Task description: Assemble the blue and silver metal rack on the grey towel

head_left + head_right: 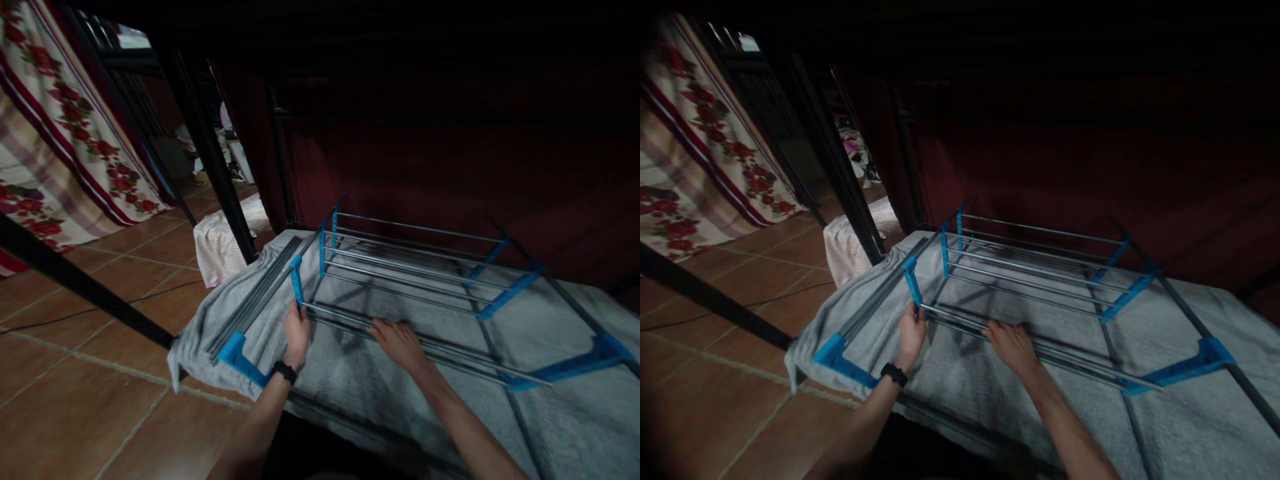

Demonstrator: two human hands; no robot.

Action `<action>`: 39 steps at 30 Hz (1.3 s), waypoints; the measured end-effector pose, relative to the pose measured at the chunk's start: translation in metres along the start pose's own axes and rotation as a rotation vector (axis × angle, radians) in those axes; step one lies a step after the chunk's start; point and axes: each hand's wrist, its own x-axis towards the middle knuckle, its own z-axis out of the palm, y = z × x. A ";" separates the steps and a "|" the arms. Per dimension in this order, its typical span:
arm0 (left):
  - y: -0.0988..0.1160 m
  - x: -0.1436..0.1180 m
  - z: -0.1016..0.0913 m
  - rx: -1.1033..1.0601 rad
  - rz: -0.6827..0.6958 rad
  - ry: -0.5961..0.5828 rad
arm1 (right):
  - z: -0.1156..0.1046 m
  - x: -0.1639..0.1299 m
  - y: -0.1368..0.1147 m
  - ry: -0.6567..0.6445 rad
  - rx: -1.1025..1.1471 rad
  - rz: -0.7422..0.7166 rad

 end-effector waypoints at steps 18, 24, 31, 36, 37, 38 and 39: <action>0.107 -0.085 0.007 0.048 0.911 -0.159 | 0.013 -0.060 0.027 0.552 0.215 0.012; 0.144 -0.104 0.049 -0.029 0.975 -0.354 | 0.041 -0.155 0.097 0.965 0.559 0.682; 0.210 -0.156 0.127 0.007 1.070 -0.742 | 0.031 -0.190 0.174 1.201 0.830 1.023; 0.260 -0.186 0.174 0.056 1.132 -0.982 | 0.016 -0.161 0.195 1.163 1.034 0.877; 0.268 -0.191 0.183 0.062 1.126 -1.022 | 0.015 -0.156 0.198 1.153 1.064 0.848; 0.274 -0.194 0.191 0.062 1.113 -1.065 | 0.014 -0.151 0.201 1.148 1.084 0.825; 0.279 -0.197 0.199 0.054 1.096 -1.111 | 0.014 -0.148 0.203 1.148 1.088 0.814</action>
